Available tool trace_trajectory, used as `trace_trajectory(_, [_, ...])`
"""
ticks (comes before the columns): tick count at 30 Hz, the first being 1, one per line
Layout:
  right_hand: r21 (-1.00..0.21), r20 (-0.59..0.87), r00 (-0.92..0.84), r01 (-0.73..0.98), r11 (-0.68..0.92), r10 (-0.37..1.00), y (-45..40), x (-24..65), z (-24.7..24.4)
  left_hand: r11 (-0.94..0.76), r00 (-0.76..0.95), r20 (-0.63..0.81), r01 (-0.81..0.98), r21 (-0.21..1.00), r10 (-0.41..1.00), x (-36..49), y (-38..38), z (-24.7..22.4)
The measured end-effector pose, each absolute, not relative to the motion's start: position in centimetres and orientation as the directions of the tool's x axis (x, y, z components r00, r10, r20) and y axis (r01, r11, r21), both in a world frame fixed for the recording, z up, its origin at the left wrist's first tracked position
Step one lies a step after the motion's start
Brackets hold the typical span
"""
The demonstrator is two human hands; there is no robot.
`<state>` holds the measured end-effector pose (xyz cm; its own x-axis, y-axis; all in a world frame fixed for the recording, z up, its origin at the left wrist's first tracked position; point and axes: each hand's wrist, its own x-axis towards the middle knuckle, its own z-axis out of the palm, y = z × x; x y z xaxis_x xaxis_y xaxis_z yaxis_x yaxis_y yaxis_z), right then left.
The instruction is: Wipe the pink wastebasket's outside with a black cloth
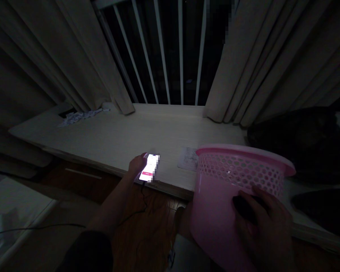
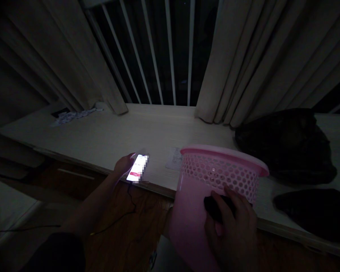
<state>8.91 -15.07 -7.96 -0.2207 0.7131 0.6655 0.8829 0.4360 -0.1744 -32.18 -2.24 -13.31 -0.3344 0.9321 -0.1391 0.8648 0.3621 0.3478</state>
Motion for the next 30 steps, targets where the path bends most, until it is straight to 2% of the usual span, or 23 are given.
trace_trajectory(4, [-0.127,0.652,-0.296,0.865,0.485,0.698,-15.1,8.8,-8.4,0.316,-0.274,-0.221,0.931,0.182,0.936,-32.9,-0.5,-14.3])
trace_trajectory(9, [-0.129,0.638,-0.303,0.864,0.486,0.708,-15.0,9.6,-9.0,0.252,-0.222,-0.256,0.963,0.094,0.941,-32.9,-0.2,-15.5])
trace_trajectory(13, [-0.141,0.630,-0.293,0.868,0.477,0.719,-14.7,10.4,-9.2,0.232,-0.200,-0.254,0.967,0.103,0.946,-34.0,-1.3,-15.4])
trace_trajectory(20, [-0.183,0.591,-0.299,0.855,0.485,0.749,-14.4,11.2,-9.1,0.328,-0.294,-0.223,0.935,0.133,0.929,-36.4,-4.4,-16.2])
trace_trajectory(30, [-0.182,0.627,-0.273,0.859,0.478,0.730,-14.0,10.8,-8.0,0.312,-0.245,-0.273,0.919,0.240,0.930,-35.2,-4.6,-17.4])
